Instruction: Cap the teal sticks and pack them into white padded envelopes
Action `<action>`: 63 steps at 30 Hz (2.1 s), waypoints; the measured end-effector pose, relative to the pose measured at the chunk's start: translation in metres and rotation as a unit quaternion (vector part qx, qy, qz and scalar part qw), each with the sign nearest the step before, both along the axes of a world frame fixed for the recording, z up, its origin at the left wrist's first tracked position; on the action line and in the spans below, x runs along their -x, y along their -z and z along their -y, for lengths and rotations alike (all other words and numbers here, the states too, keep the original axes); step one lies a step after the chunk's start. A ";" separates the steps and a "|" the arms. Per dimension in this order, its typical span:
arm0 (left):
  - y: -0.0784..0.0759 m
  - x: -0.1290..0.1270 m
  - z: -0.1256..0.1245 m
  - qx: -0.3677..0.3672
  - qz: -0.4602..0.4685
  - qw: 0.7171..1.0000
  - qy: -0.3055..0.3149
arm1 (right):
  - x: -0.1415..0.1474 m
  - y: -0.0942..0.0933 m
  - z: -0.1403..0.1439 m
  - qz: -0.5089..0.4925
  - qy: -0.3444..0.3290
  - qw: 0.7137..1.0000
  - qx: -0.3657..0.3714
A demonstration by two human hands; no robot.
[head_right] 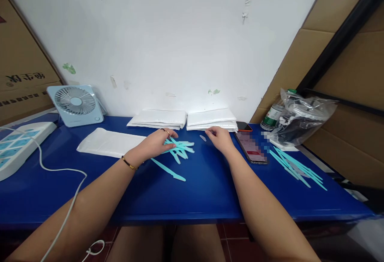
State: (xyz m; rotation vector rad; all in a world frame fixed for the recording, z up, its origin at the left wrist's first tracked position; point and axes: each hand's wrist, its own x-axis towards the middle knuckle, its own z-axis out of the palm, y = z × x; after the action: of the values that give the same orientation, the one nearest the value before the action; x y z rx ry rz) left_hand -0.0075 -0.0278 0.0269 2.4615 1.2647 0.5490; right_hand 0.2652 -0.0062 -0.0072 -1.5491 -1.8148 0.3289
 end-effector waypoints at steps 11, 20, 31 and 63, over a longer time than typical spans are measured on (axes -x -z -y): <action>-0.009 -0.004 0.027 0.190 -0.116 0.963 0.149 | 0.015 0.014 -0.010 0.258 0.015 0.966 0.024; -0.006 -0.008 0.008 0.205 0.173 0.961 0.071 | 0.003 -0.006 0.005 -0.206 -0.086 0.974 0.037; 0.007 -0.007 -0.003 0.185 0.195 0.963 0.016 | 0.037 -0.022 0.029 -0.336 -0.177 0.925 0.021; 0.027 -0.017 -0.005 -0.086 -0.203 0.975 0.040 | 0.069 0.000 0.040 0.217 -0.268 0.939 0.008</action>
State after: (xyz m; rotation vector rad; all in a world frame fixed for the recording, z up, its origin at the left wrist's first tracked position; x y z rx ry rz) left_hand 0.0093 -0.0233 0.0003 2.8587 1.2983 0.1398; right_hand 0.1963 -0.0466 -0.0072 -1.1684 -2.5874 0.2613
